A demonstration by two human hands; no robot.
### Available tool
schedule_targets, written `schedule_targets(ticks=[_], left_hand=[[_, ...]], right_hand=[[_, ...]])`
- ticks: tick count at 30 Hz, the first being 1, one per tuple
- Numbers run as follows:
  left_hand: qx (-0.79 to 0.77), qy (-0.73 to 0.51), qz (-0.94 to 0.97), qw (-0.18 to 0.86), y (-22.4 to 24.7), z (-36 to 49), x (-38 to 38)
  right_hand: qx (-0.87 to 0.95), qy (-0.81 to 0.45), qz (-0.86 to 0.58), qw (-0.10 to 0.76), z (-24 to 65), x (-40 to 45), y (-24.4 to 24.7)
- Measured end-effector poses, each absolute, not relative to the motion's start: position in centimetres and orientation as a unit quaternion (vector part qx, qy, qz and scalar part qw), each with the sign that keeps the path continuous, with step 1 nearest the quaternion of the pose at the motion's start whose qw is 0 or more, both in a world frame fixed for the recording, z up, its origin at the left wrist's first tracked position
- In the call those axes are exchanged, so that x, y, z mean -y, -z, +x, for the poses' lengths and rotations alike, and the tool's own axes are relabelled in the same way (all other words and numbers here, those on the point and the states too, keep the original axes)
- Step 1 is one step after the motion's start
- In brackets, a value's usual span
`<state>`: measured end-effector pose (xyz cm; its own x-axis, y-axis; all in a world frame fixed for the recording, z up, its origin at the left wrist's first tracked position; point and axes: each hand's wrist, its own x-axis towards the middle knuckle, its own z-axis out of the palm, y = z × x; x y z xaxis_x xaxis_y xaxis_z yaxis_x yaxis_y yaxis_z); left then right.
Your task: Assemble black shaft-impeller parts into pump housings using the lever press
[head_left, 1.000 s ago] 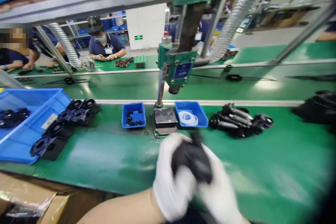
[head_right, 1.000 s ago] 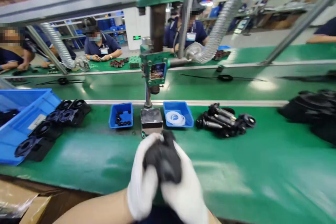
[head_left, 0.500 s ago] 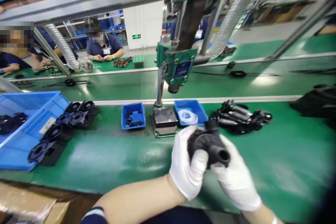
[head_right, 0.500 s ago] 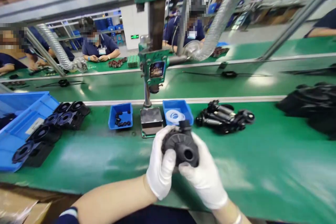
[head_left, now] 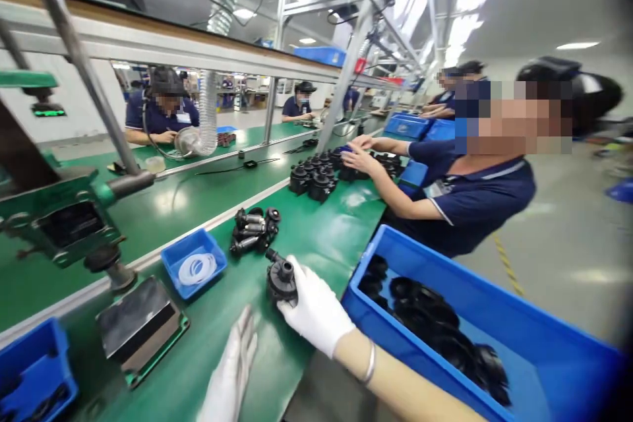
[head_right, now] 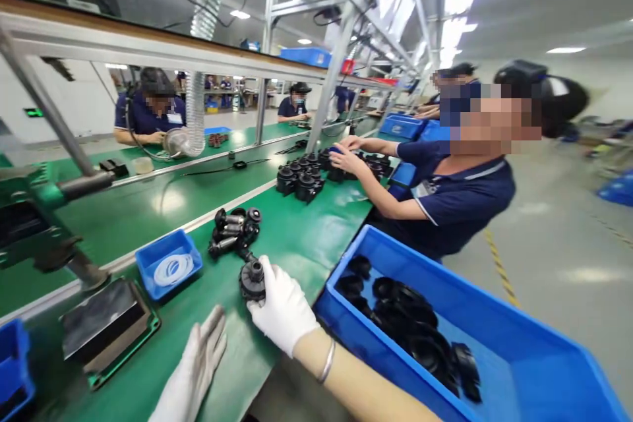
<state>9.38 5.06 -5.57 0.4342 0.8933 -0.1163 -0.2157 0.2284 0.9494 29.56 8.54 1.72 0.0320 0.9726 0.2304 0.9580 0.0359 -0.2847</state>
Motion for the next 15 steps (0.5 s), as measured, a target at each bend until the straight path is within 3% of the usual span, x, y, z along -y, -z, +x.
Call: schedule_targets(ticks=[7, 15], left_hand=[[-0.314, -0.373, 0.277, 0.828, 6.9, 7.3, -6.3], [-0.332, -0.390, 0.280, 0.812, 3.2, 4.5, -3.1]], right_hand=[[0.564, -0.030, -0.805, 0.180, 38.0, -19.7, -6.5], [0.508, -0.025, -0.827, 0.239, 39.2, -25.4, -9.2]])
